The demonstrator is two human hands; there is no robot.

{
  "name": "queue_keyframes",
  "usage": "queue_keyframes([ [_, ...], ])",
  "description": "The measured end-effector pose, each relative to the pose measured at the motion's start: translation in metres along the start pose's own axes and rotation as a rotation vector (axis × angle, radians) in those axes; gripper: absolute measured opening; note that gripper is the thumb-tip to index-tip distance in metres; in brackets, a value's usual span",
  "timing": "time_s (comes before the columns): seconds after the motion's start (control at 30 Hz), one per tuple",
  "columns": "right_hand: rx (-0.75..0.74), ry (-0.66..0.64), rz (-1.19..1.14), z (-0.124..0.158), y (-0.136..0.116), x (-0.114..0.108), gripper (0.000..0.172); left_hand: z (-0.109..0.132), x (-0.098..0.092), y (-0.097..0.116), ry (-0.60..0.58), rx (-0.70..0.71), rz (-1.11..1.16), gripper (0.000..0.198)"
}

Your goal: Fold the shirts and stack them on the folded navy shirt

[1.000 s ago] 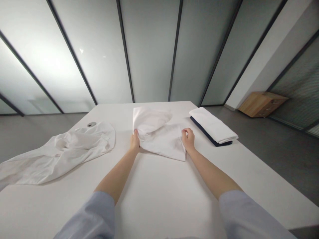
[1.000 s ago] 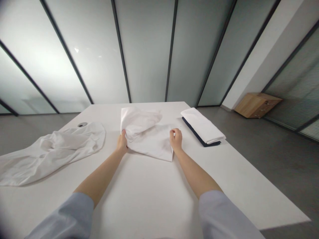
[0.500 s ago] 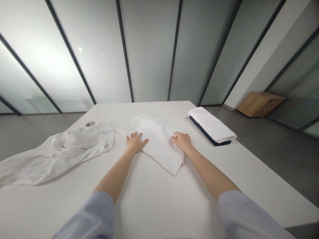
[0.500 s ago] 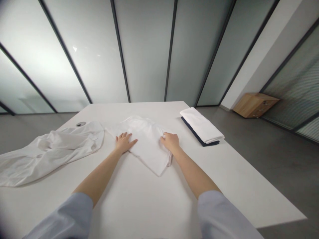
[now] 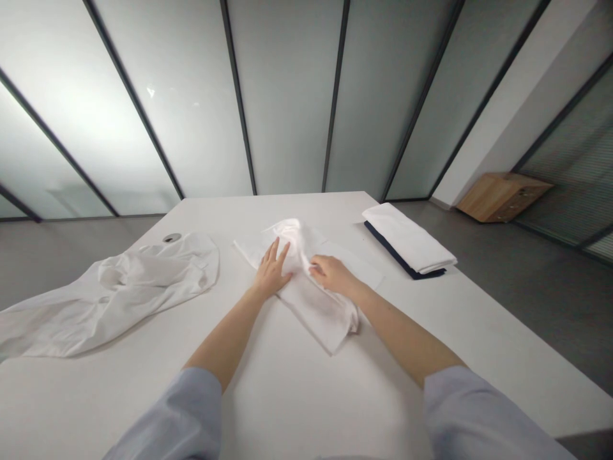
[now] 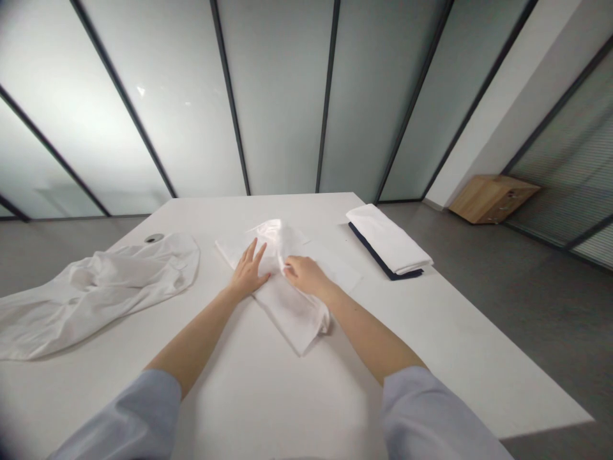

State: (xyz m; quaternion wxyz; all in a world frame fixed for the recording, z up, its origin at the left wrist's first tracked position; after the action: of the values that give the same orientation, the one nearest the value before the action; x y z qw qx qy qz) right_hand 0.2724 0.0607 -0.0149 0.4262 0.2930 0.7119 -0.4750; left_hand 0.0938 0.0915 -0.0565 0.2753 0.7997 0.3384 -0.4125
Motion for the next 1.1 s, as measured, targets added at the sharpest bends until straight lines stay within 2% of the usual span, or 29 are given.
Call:
queue_keyframes([
  [0.07, -0.192, -0.296, -0.171, 0.013, -0.035, 0.014, 0.02, -0.002, 0.001, 0.011, -0.012, 0.157, 0.005, 0.06],
  [0.13, -0.257, -0.476, -0.368, 0.021, -0.047, 0.018, 0.023, -0.001, 0.004, 0.017, -0.061, 0.254, 0.018, 0.038],
  [0.17, -0.23, -0.487, -0.491, 0.019, -0.043, 0.017, 0.027, -0.001, 0.005, 0.019, -0.082, 0.279, 0.03, 0.03],
  [0.2, -0.172, -0.443, -0.623, 0.013, -0.032, 0.013, 0.03, -0.001, 0.006, 0.019, -0.094, 0.288, 0.045, 0.025],
  [0.27, -0.009, -0.242, -0.855, -0.002, 0.004, 0.005, 0.035, -0.002, 0.006, 0.018, -0.085, 0.268, 0.08, 0.023],
  [0.3, 0.055, -0.131, -0.901, -0.009, 0.024, 0.002, 0.036, -0.002, 0.005, 0.017, -0.071, 0.246, 0.097, 0.023],
  [0.37, 0.138, -0.006, -0.82, -0.019, 0.058, 0.006, 0.037, -0.003, 0.003, 0.015, -0.039, 0.196, 0.124, 0.025],
  [0.43, 0.175, -0.048, -0.621, -0.024, 0.077, 0.02, 0.041, -0.004, 0.0, 0.014, -0.001, 0.157, 0.133, 0.024],
  [0.53, 0.228, -0.164, -0.334, -0.025, 0.091, 0.042, 0.047, -0.002, -0.005, 0.009, 0.072, 0.109, 0.124, 0.02],
  [0.6, 0.279, -0.198, -0.206, -0.025, 0.1, 0.048, 0.049, 0.001, -0.011, -0.001, 0.128, 0.052, 0.105, 0.017],
  [0.7, 0.421, -0.151, -0.08, -0.024, 0.123, 0.037, 0.051, 0.007, -0.022, -0.024, 0.221, -0.094, 0.05, 0.015],
  [0.83, 0.67, 0.013, 0.047, -0.013, 0.158, 0.006, 0.055, 0.016, -0.032, -0.056, 0.295, -0.352, -0.019, 0.016],
  [0.9, 0.753, 0.082, 0.088, -0.007, 0.165, -0.003, 0.059, 0.019, -0.03, -0.066, 0.27, -0.485, 0.012, 0.025],
  [0.97, 0.792, 0.115, 0.117, -0.005, 0.165, -0.005, 0.064, 0.021, -0.025, -0.067, 0.207, -0.547, 0.125, 0.037],
  [1.03, 0.796, 0.11, 0.135, -0.006, 0.161, -0.003, 0.069, 0.018, -0.018, -0.057, 0.103, -0.484, 0.31, 0.04],
  [1.1, 0.782, 0.086, 0.127, -0.011, 0.158, 0.002, 0.072, 0.013, -0.013, -0.039, -0.011, -0.361, 0.511, 0.038],
])
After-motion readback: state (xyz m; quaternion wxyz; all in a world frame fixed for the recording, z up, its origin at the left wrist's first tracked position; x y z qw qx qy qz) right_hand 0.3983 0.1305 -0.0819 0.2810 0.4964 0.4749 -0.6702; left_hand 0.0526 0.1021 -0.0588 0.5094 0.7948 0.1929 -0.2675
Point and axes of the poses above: each hand's wrist, its own z-axis away from the middle knuckle, its own x-axis out of the palm, y = z × x, the point moved 5 cm from there along -z, towards the middle knuckle, and after that the axes turned 9 degrees about x, right-handed, at the moved point
